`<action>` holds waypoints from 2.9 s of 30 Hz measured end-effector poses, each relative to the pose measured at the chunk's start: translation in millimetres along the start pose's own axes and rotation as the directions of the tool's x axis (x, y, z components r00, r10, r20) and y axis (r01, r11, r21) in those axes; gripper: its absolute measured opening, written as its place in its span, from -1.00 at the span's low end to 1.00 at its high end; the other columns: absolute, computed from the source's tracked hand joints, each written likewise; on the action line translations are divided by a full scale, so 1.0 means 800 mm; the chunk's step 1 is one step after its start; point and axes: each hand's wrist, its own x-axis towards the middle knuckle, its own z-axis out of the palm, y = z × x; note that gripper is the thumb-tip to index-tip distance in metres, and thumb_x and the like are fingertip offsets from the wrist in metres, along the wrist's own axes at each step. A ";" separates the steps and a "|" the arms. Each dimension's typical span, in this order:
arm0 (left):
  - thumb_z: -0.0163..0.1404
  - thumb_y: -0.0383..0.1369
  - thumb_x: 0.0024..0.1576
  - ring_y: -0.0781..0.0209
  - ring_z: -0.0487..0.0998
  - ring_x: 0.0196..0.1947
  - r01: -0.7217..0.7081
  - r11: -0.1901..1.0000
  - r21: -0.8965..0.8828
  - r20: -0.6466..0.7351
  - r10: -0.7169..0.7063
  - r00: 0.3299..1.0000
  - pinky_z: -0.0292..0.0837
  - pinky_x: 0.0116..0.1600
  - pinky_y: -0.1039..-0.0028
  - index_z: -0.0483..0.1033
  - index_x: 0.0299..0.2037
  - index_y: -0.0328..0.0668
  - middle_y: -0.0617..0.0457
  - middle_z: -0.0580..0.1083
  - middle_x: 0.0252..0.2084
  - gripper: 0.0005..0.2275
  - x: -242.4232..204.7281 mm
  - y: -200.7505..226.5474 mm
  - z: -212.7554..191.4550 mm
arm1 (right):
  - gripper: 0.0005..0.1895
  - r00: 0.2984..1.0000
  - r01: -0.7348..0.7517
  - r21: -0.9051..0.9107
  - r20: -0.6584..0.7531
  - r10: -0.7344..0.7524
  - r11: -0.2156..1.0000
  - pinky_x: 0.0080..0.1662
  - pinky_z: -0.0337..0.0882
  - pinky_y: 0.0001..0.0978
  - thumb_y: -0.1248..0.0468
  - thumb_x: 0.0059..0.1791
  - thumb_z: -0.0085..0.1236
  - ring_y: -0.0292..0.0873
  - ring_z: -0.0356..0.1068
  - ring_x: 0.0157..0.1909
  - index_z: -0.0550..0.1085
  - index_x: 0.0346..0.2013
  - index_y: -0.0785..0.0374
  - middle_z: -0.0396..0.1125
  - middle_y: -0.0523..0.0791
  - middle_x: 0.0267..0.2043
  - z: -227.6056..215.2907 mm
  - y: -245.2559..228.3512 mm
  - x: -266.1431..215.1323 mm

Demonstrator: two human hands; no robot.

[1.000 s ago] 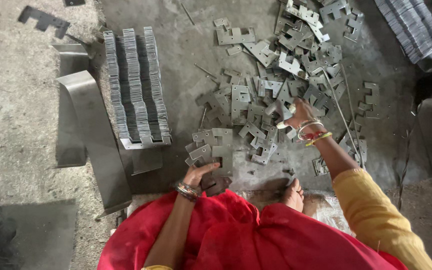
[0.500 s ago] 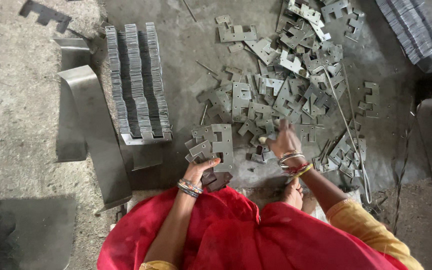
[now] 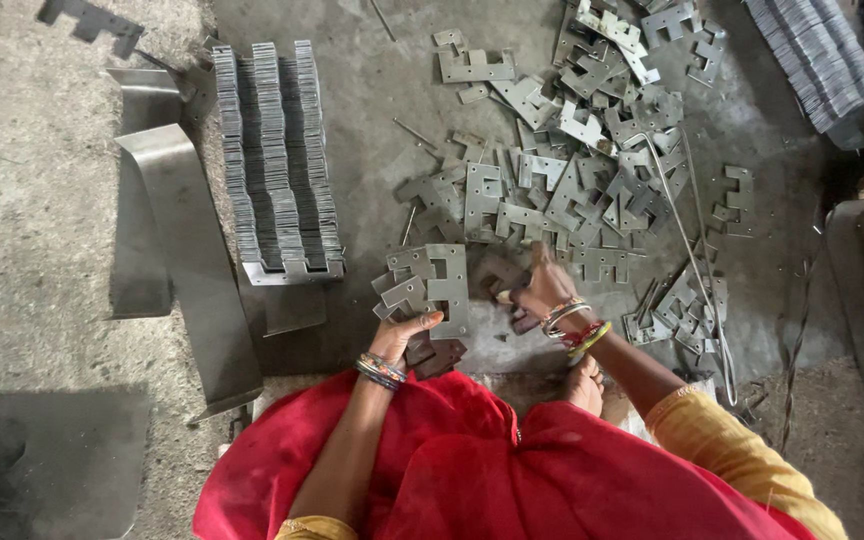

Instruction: The person sits on the floor and repeatedly picks up small metal brackets from a pile, stacks them into neat columns, and occasionally uses a metal rod to sweep the floor. The person also handles a white cloth while organizing the parts.

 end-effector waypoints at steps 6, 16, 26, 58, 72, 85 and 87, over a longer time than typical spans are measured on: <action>0.37 -0.51 -0.13 0.20 0.62 -0.18 -0.063 0.998 -0.003 0.067 0.063 0.996 0.54 -0.01 0.36 0.57 -0.08 -0.24 0.05 0.59 -0.18 -0.61 0.011 -0.016 -0.016 | -0.15 0.996 -0.015 0.318 0.085 -0.013 0.948 0.01 0.53 -0.22 0.18 -0.26 0.56 -0.05 0.54 -0.04 0.40 0.26 0.30 0.50 0.08 0.06 0.004 0.020 0.006; 0.35 -0.36 -0.09 0.23 0.63 -0.11 -0.038 0.988 0.149 0.195 0.009 0.981 0.56 0.03 0.34 0.57 -0.03 -0.21 0.07 0.60 -0.09 -0.59 0.012 -0.018 -0.012 | -0.20 0.949 -0.075 0.894 0.200 -0.243 0.443 -0.18 0.52 -0.37 0.44 -0.18 0.29 -0.09 0.50 -0.13 0.23 0.32 0.56 0.47 0.11 0.00 0.025 0.005 0.004; 0.32 -0.26 -0.06 0.19 0.62 -0.13 -0.019 0.995 0.099 -0.136 0.032 0.990 0.58 -0.02 0.30 0.49 0.10 -0.14 0.09 0.59 -0.08 -0.50 0.032 -0.037 -0.030 | -0.27 0.977 0.188 0.697 -0.058 -0.208 0.692 0.03 0.45 -0.40 0.49 -0.15 0.36 -0.16 0.47 0.06 0.24 0.25 0.55 0.41 0.02 0.10 -0.010 -0.034 -0.012; 0.00 0.17 0.08 -0.02 0.60 -0.02 0.174 0.971 -0.161 0.083 -0.163 0.983 0.56 0.07 0.08 0.38 0.26 -0.22 -0.12 0.52 0.08 -0.31 0.010 -0.010 -0.044 | -0.34 0.970 -0.003 -0.079 0.242 0.022 0.997 -0.30 0.59 -0.11 0.09 -0.10 0.32 0.08 0.50 -0.33 0.32 0.24 0.12 0.44 0.04 -0.26 -0.071 -0.150 0.043; -0.19 0.30 0.06 -0.09 0.67 -0.27 0.424 0.862 -0.278 -0.047 -0.453 0.890 0.65 -0.17 0.06 0.51 0.07 -0.15 -0.10 0.61 -0.17 -0.32 0.006 0.013 -0.035 | -0.33 0.955 0.219 0.001 -0.204 -0.214 0.976 -0.12 0.49 -0.07 0.21 -0.40 0.51 0.15 0.48 -0.15 0.47 -0.07 0.36 0.45 0.12 -0.16 -0.003 -0.074 0.101; -0.01 0.13 0.23 0.31 0.29 0.36 -0.113 0.991 -0.077 -0.086 0.106 0.991 0.12 0.42 0.42 0.25 0.38 -0.23 0.13 0.32 0.36 -0.33 0.113 -0.098 -0.124 | -0.50 0.524 0.842 -0.132 -0.035 -0.851 0.523 0.08 0.47 -0.06 0.24 -0.23 0.31 0.14 0.43 0.09 0.50 -0.01 0.24 0.45 0.06 0.02 -0.104 -0.220 0.051; 0.01 0.12 0.18 0.17 0.51 0.14 -0.029 0.983 -0.180 -0.018 0.026 1.000 0.39 0.26 0.32 0.43 0.28 -0.28 0.01 0.50 0.18 -0.35 0.087 -0.085 -0.110 | -0.43 0.805 0.562 -0.260 -0.045 -0.591 0.785 0.03 0.47 0.03 0.18 -0.14 0.34 0.17 0.43 0.07 0.44 0.13 0.26 0.42 0.08 0.07 -0.088 -0.230 0.061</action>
